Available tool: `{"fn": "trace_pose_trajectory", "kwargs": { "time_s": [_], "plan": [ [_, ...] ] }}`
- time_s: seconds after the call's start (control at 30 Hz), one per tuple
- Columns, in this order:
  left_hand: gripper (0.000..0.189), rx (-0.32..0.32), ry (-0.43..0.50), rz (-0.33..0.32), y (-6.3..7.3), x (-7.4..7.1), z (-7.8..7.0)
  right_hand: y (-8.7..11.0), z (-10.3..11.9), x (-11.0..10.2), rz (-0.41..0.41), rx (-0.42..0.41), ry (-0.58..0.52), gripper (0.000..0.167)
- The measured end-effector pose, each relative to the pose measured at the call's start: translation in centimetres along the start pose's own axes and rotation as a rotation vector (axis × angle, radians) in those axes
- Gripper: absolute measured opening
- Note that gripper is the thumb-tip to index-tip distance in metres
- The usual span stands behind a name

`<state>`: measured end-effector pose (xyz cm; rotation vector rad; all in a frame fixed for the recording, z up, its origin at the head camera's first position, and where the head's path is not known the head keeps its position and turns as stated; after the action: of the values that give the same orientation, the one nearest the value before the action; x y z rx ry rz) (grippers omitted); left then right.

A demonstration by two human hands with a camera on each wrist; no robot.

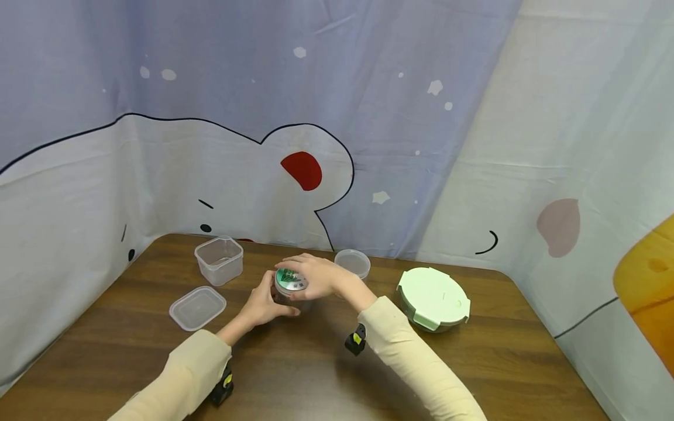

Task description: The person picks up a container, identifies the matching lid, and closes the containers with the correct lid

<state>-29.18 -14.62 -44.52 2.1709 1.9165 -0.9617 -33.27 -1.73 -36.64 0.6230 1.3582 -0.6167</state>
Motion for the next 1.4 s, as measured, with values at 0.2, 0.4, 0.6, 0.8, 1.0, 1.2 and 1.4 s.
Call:
{"fn": "trace_pose_trajectory", "kwargs": {
  "time_s": [0.2,0.4,0.6,0.8,1.0,1.2,1.4],
  "plan": [
    [0.084,-0.011,0.001,-0.006,-0.1,0.1,0.2,0.0,0.1,-0.4,-0.014,-0.011,0.012,0.067],
    [0.083,-0.021,-0.003,0.004,-0.3,-0.1,0.2,0.0,0.4,-0.4,-0.07,0.009,0.069,0.06],
    [0.083,-0.034,0.006,-0.005,-0.3,-0.1,0.0,0.1,0.6,-0.3,-0.123,0.015,0.087,0.059],
    [0.083,-0.024,0.009,-0.02,-0.2,-0.1,-0.1,0.3,0.9,0.0,-0.131,0.046,0.109,0.059],
    [0.083,-0.028,-0.001,-0.025,-0.2,-0.1,-0.2,0.4,1.0,0.2,-0.149,0.044,0.116,0.059],
    [0.085,-0.023,0.008,0.016,-0.3,-0.2,-0.5,0.6,0.9,0.2,-0.131,0.069,0.061,0.058],
    [0.093,-0.006,0.0,0.033,-0.3,-0.2,-0.6,0.7,0.9,0.3,-0.119,0.098,0.042,0.056]
  ]
}}
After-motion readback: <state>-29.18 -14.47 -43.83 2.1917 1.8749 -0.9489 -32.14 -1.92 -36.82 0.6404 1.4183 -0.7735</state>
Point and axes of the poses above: each hand's wrist, its own y-axis away from the middle knuckle, its own x-axis out of the palm, z = x × y, the point moved 4 cm from there along -y, towards the middle knuckle, and after that the axes turned 14 degrees about x, right-handed, at the moved point
